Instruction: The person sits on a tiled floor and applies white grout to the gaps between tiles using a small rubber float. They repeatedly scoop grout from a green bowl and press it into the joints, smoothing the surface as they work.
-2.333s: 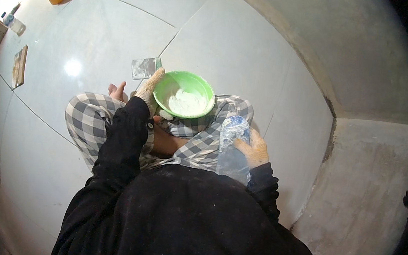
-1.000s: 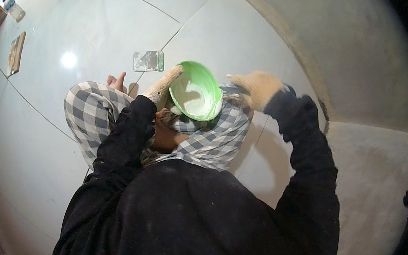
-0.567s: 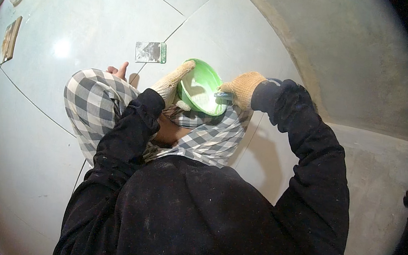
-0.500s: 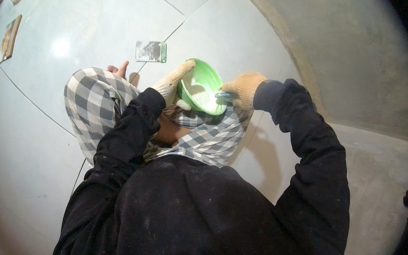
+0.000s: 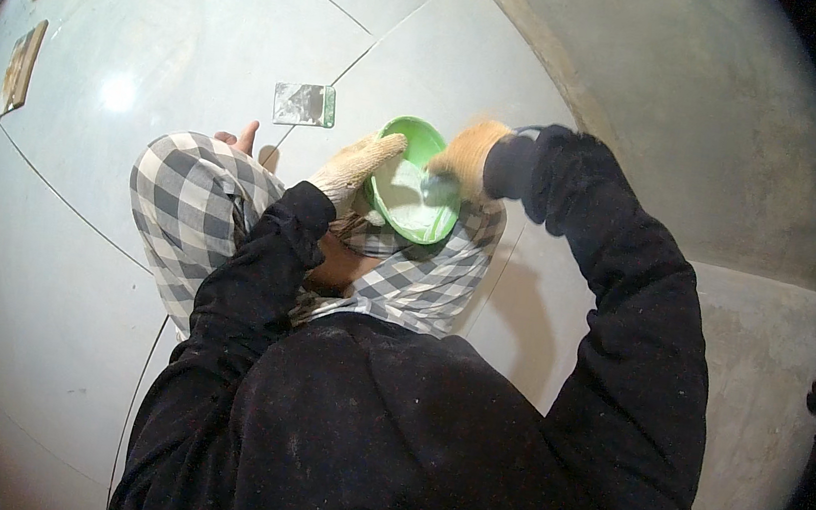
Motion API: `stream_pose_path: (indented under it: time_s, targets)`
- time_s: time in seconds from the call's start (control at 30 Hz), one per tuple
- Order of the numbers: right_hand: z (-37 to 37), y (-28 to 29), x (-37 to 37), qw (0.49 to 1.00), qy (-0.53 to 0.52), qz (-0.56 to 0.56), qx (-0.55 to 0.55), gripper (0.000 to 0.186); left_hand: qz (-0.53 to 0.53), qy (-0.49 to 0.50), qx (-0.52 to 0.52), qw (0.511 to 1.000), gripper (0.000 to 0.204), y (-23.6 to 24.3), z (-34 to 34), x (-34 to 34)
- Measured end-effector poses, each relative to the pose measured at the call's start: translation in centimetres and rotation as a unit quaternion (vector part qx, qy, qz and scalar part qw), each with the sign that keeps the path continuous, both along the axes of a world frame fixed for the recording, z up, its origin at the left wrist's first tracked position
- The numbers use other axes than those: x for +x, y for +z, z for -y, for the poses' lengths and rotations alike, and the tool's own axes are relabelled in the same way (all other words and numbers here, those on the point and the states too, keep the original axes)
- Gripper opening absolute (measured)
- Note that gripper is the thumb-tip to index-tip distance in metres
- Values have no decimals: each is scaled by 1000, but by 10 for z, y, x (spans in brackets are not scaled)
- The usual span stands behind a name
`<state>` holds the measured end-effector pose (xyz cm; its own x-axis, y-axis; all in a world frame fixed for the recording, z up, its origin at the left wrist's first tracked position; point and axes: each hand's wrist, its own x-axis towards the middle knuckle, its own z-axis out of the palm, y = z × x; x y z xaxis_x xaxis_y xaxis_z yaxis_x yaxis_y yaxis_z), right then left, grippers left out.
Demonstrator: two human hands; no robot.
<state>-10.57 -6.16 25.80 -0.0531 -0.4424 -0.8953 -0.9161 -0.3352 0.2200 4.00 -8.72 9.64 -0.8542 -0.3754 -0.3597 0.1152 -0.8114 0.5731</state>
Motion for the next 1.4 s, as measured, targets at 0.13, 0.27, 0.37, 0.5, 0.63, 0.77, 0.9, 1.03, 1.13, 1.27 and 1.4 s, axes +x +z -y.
stream_pose_path:
  time_s: [0.13,0.27,0.37,0.5,0.63,0.77,0.9,1.03,1.13,1.27,1.4]
  targets:
    - [-7,6,5,984,-92,137,61,42,7,-8,-21,1000,53,7,-3,2]
    - [6,15,0,980,-139,143,-8,43,14,-5,-52,999,52,14,-1,5]
    - [9,6,6,999,19,29,-20,45,-48,2,-63,997,54,14,-2,4]
    - [-4,-9,12,999,31,35,14,41,-63,-10,-64,996,57,11,-4,4]
    - [-15,-14,1,985,-112,120,56,33,-42,-19,-89,995,57,9,-7,5]
    - [-22,-9,-16,872,-366,294,141,36,-25,-15,-28,999,57,10,-8,4]
    - [-31,10,-41,694,-604,384,83,43,5,-1,-30,1000,51,8,-6,2]
    - [-25,23,-61,734,-580,353,-10,42,-15,4,-85,996,47,-2,-5,-1]
    - [-23,25,-56,737,-567,368,9,41,-24,-11,73,997,49,-14,-5,-5]
    - [-29,27,-30,795,-492,353,-33,44,-16,39,-12,999,53,-33,-7,-9]
    - [-29,24,0,963,-166,184,-103,43,-42,4,48,998,54,-47,-5,-14]
